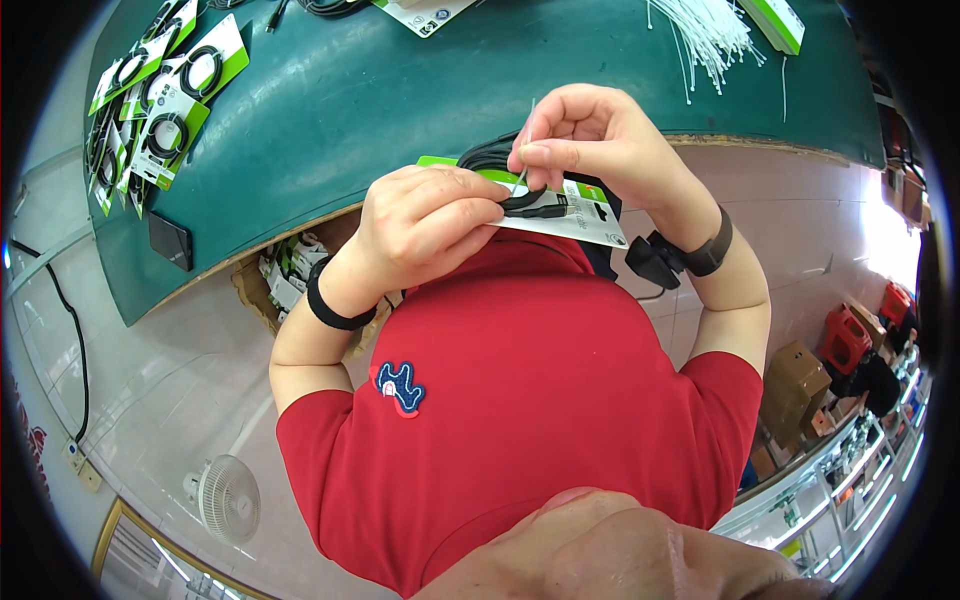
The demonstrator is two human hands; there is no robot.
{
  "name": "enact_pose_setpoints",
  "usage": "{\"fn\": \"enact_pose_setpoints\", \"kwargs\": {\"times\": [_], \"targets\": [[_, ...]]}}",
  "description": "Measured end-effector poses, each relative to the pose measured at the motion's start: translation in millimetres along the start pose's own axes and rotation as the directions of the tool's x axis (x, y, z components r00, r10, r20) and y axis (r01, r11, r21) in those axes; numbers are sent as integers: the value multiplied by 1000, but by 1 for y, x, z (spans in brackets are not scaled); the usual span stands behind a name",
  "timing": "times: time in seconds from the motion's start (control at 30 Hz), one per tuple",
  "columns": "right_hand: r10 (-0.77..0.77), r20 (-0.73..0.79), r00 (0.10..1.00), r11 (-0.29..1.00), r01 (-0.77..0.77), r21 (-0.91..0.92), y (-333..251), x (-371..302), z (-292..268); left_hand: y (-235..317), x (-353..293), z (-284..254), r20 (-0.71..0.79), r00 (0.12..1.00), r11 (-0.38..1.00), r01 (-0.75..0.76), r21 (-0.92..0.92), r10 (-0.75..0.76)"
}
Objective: Package USB cables into small retail boxes and attach plastic hang tags.
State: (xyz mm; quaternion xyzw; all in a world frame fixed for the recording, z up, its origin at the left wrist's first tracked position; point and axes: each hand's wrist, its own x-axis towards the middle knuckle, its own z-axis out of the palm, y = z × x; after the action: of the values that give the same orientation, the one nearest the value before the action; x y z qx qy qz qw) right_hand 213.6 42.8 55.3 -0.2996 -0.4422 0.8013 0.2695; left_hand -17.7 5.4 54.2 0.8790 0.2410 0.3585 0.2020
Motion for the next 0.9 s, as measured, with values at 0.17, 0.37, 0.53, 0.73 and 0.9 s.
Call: {"fn": "enact_pose_setpoints", "kwargs": {"times": [0.17, 0.37, 0.53, 0.73, 0.9], "targets": [[-218, -69, 974, 972, 210, -106, 5, -5, 1, 0, 6, -4, 32, 999, 999, 13, 32, -14], [-253, -39, 967, 964, 248, -101, 15, -10, -3, 2, 6, -4, 50, 998, 999, 27, 40, -30], [-596, 206, 776, 509, 563, -651, 16, -8, -1, 6, 5, -1, 88, 996, 997, 0, 71, -7], [-651, 405, 642, 117, 612, -782, 22, -3, -1, 3, 5, -4, 96, 995, 999, 34, 35, -37], [-651, 454, 608, -17, 586, -810, 22, -2, -1, 4, 7, -3, 70, 994, 996, 87, -8, -86]]}}
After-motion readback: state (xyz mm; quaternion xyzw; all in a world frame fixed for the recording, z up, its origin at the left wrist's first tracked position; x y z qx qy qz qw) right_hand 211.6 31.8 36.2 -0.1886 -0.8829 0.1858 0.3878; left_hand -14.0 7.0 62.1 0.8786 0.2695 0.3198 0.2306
